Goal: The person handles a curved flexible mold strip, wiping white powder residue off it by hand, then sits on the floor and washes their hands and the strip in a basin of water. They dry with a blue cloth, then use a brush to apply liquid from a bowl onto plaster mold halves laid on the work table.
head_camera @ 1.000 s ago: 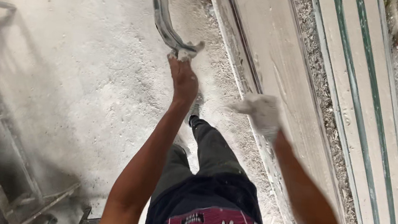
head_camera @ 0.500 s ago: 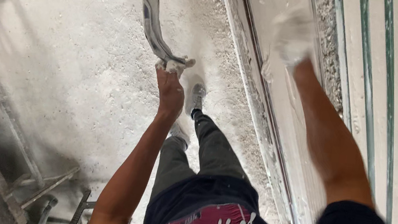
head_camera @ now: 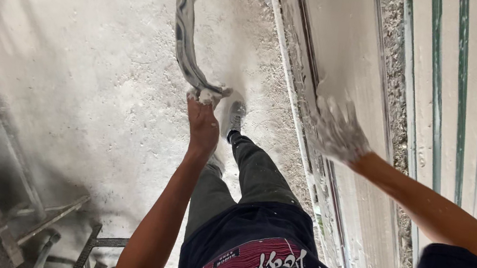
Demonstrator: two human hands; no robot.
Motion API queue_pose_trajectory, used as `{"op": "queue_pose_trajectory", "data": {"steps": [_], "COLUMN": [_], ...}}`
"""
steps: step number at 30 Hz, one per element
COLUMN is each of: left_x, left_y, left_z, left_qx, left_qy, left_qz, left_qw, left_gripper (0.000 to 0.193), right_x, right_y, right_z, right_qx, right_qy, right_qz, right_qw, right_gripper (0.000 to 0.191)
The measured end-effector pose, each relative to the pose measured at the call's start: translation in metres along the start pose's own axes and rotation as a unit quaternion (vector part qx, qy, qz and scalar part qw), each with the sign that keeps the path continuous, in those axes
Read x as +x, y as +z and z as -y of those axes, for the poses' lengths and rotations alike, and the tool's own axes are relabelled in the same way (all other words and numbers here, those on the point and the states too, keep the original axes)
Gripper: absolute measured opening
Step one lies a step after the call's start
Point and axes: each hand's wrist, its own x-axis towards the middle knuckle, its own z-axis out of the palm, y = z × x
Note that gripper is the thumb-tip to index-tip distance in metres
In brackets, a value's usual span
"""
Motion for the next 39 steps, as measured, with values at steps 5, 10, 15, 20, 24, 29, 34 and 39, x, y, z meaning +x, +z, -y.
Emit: {"op": "queue_pose_trajectory", "data": {"steps": [5, 10, 15, 20, 24, 29, 34, 39], "left_x": [0.010, 0.025, 0.034, 0.023, 0.010, 0.006, 0.007, 0.009], "left_y": [0.009, 0.013, 0.008, 0.005, 0.002, 0.009, 0.016, 0.017], "left_z": [-0.026, -0.047, -0.070, -0.063, -0.048, -0.036, -0.033, -0.032], "left_qx": [0.141, -0.082, 0.036, -0.093, -0.055, -0.150, -0.116, -0.199], "left_qy": [0.056, -0.065, 0.037, -0.023, -0.015, -0.009, 0.008, -0.028], "left_qz": [-0.012, -0.014, 0.021, 0.001, -0.013, -0.005, -0.009, -0.010], "left_qw": [0.988, 0.994, 0.998, 0.995, 0.998, 0.989, 0.993, 0.980], "left_gripper": [0.030, 0.026, 0.036, 0.032, 0.036, 0.030, 0.028, 0.024], "right_x": [-0.035, 0.038, 0.150, 0.193, 0.176, 0.097, -0.009, -0.021], "right_y": [0.007, 0.003, -0.033, -0.059, -0.047, -0.012, 0.009, 0.006], "right_z": [-0.001, -0.012, -0.055, -0.083, -0.078, -0.052, -0.010, -0.022], "right_qx": [0.123, 0.060, 0.089, -0.147, -0.182, 0.039, -0.222, 0.333], "right_qy": [-0.001, 0.077, 0.052, -0.002, -0.039, 0.003, -0.073, -0.048], "right_qz": [-0.156, -0.156, -0.210, -0.200, -0.213, -0.134, -0.071, -0.366], "right_qw": [0.980, 0.983, 0.972, 0.969, 0.959, 0.990, 0.970, 0.868], "right_gripper": [0.087, 0.069, 0.056, 0.051, 0.038, 0.015, 0.022, 0.023]}}
